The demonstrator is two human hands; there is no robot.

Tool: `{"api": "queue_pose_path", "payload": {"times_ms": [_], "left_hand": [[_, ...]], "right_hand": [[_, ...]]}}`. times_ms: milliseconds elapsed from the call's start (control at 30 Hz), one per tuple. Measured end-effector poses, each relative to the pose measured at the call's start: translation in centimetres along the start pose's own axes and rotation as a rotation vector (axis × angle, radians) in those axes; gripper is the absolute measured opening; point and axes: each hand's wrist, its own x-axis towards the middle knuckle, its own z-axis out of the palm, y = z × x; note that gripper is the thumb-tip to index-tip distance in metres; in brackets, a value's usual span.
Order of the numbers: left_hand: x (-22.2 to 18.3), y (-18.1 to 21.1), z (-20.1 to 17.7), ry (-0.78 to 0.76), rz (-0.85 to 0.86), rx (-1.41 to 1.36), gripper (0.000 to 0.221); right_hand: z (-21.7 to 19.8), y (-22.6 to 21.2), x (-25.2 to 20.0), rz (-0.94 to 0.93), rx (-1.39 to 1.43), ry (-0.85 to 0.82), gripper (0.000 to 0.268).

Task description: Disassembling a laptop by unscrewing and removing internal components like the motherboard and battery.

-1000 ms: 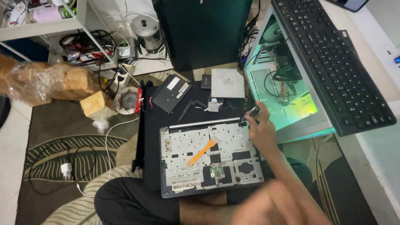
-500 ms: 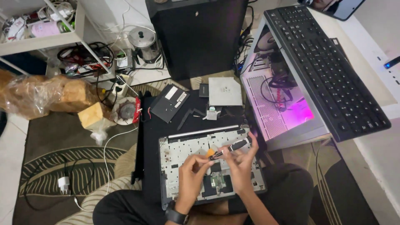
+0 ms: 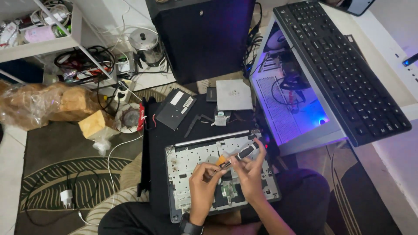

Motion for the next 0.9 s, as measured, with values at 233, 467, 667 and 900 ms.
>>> {"api": "queue_pose_path", "payload": {"times_ms": [233, 467, 667, 900], "left_hand": [[0.0, 0.0, 0.1, 0.029, 0.056, -0.106, 0.012], [0.0, 0.0, 0.1, 0.008, 0.004, -0.075, 0.011], [0.1, 0.7, 0.0, 0.022, -0.018, -0.072, 0.01], [0.0, 0.8, 0.0, 0.053, -0.018, -0.08, 0.009]], "right_hand": [[0.1, 0.0, 0.1, -0.043, 0.027, 0.007, 0.083], [0.0, -0.3, 0.0, -0.059, -0.039, -0.006, 0.081], [0.2, -0.8, 0.0, -0.056, -0.059, -0.022, 0.08], [-0.2, -0.5, -0.3, -0.117, 0.091, -0.175, 0.076]]}}
